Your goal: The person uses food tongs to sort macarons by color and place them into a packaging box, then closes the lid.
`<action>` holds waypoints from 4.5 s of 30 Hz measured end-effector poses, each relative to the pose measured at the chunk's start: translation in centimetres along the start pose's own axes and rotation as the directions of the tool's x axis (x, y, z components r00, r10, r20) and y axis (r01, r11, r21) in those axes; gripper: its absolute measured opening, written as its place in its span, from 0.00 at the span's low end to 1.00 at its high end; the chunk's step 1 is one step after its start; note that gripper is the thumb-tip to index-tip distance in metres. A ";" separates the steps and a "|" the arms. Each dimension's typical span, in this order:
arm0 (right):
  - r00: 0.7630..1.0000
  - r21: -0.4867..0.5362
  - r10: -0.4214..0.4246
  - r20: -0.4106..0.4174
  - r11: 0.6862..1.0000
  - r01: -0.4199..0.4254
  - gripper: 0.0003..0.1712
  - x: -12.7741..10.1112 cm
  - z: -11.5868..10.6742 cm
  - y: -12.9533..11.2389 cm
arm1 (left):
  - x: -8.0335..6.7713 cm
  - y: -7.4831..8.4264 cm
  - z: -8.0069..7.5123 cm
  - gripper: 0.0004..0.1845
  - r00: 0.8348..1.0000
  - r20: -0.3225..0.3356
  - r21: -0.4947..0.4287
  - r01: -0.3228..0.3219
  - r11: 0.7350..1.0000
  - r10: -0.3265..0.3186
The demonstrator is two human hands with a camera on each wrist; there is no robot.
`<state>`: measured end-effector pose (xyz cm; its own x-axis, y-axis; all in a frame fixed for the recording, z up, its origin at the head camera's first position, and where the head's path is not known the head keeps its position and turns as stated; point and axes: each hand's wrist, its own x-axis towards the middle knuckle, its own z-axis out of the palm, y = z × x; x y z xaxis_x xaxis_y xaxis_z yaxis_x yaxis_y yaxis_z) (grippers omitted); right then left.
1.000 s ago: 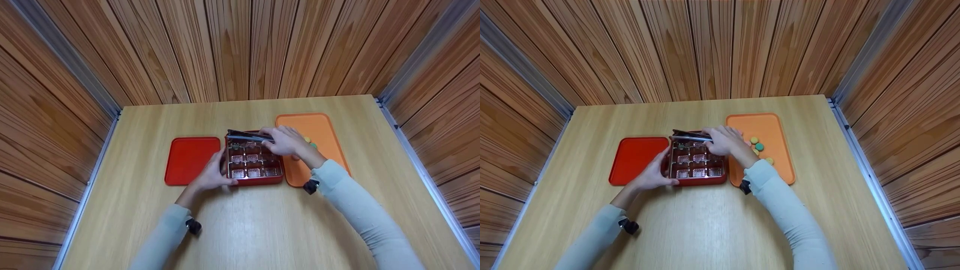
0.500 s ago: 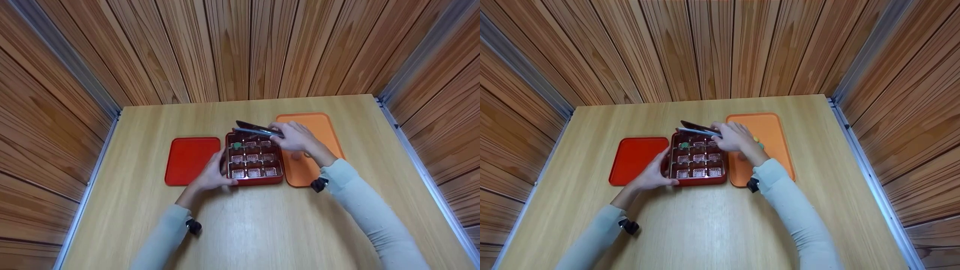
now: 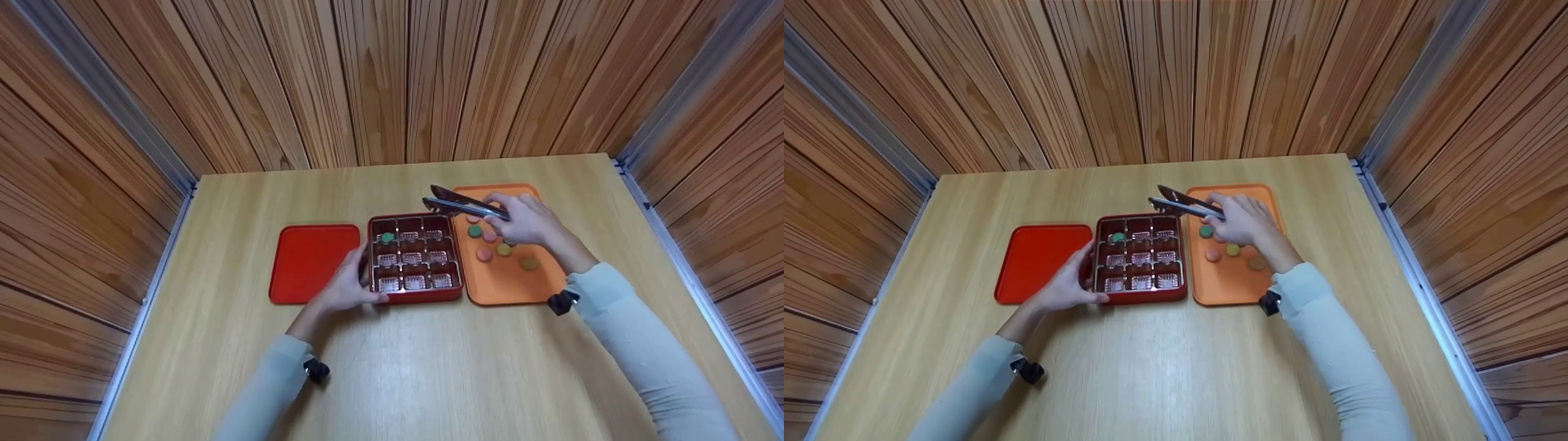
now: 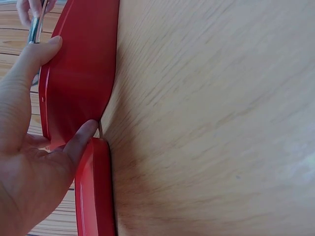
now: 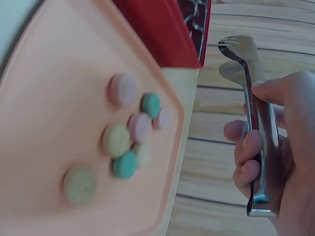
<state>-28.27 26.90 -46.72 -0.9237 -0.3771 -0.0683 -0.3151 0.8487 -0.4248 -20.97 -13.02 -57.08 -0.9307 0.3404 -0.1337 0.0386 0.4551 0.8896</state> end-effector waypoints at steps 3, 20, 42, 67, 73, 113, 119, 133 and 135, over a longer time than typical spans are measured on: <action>1.000 -0.013 0.024 0.016 1.000 -0.024 0.25 -0.6 -0.4 1.0 | -0.1 -0.1 0.0 0.71 1.000 -0.002 -0.001 0.011 1.000 -0.011; 0.993 -0.105 0.087 0.074 0.991 -0.079 0.28 -3.9 -2.6 4.9 | 0.0 0.0 0.0 0.73 1.000 -0.001 0.019 0.002 1.000 -0.002; 0.983 -0.185 0.087 0.160 0.981 -0.056 0.28 -2.9 -1.5 5.6 | 0.0 -0.1 -0.2 0.72 1.000 0.002 0.022 -0.001 1.000 0.001; 0.974 -0.185 0.085 0.209 0.982 -0.047 0.25 -2.5 -1.4 5.7 | 0.0 -0.3 0.1 0.72 1.000 -0.001 0.010 -0.006 1.000 0.006; 0.974 -0.151 0.097 0.203 0.986 -0.067 0.24 -2.7 -2.3 5.8 | -0.1 -0.2 0.1 0.73 1.000 0.006 -0.001 -0.012 1.000 0.012; 0.960 -0.156 0.128 0.248 0.984 -0.091 0.23 -1.9 -1.3 5.4 | 0.0 -0.1 0.1 0.72 1.000 0.002 -0.002 0.014 1.000 -0.014; 0.961 -0.125 0.119 0.250 0.988 -0.090 0.22 -2.0 -1.7 5.8 | -0.1 -0.2 0.1 0.73 1.000 0.002 0.011 0.009 1.000 -0.009; 0.974 -0.015 0.137 0.181 0.990 -0.137 0.23 -2.3 -3.7 5.8 | -0.1 -0.2 0.1 0.72 1.000 -0.012 0.002 -0.007 1.000 0.007; 0.976 -0.009 0.135 0.170 0.991 -0.135 0.23 -2.1 -3.9 5.6 | -0.1 -0.3 0.1 0.73 1.000 -0.015 0.006 -0.006 1.000 0.006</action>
<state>-28.92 33.88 -45.40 -0.9069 -0.3169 -0.2777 -0.1894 0.8953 -0.4032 -20.83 -13.09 -57.35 -0.9358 0.3308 -0.1222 0.0461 0.4584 0.8875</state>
